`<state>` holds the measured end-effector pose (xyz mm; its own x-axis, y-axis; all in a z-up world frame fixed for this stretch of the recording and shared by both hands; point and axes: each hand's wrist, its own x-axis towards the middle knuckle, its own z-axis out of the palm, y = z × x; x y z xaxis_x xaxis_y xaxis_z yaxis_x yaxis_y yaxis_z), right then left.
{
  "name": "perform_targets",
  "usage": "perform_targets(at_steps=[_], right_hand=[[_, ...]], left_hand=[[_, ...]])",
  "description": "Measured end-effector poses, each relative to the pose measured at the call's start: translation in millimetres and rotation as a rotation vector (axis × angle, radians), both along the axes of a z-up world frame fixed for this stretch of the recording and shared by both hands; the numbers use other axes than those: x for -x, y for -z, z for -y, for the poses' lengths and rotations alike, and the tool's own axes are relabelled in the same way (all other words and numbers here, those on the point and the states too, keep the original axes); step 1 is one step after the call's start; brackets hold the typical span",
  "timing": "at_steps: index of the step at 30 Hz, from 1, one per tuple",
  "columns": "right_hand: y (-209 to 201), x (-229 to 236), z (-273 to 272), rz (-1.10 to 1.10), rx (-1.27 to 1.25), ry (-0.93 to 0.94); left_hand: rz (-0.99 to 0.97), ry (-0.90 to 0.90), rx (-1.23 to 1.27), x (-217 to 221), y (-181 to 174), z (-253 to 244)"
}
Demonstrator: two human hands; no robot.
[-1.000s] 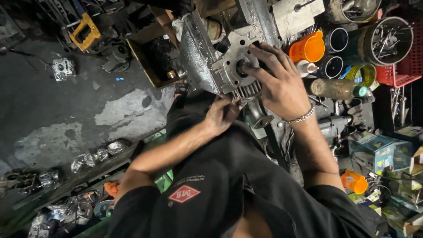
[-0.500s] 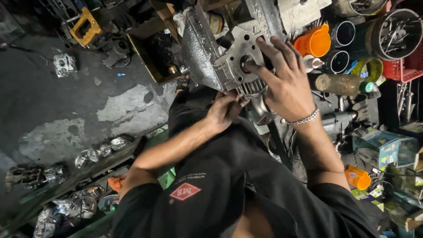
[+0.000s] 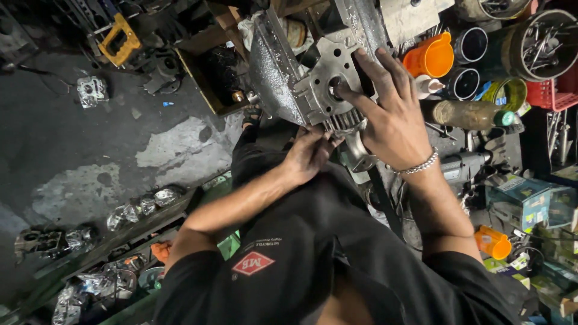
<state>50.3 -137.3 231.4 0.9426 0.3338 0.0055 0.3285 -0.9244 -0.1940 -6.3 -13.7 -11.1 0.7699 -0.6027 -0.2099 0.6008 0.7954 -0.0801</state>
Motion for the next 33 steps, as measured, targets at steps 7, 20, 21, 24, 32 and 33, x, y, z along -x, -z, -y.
perform_targets(at_steps=[7, 20, 21, 24, 32, 33], right_hand=[[1, 8, -12, 0.041, 0.064, 0.029], [1, 7, -10, 0.038, -0.013, 0.034], [1, 8, -11, 0.022, 0.004, 0.033], [-1, 11, -10, -0.003, 0.031, 0.017], [10, 10, -9, 0.032, -0.040, 0.061], [12, 11, -11, 0.058, -0.004, 0.062]], left_hand=[[-0.026, 0.113, -0.057, -3, -9, -4], [0.016, 0.114, -0.033, -10, -8, -9], [0.014, 0.128, -0.040, -8, -7, -10], [0.007, 0.102, -0.004, -3, -2, -9], [-0.010, 0.115, -0.030, -7, 0, -8], [-0.041, 0.146, -0.072, -7, -1, -9]])
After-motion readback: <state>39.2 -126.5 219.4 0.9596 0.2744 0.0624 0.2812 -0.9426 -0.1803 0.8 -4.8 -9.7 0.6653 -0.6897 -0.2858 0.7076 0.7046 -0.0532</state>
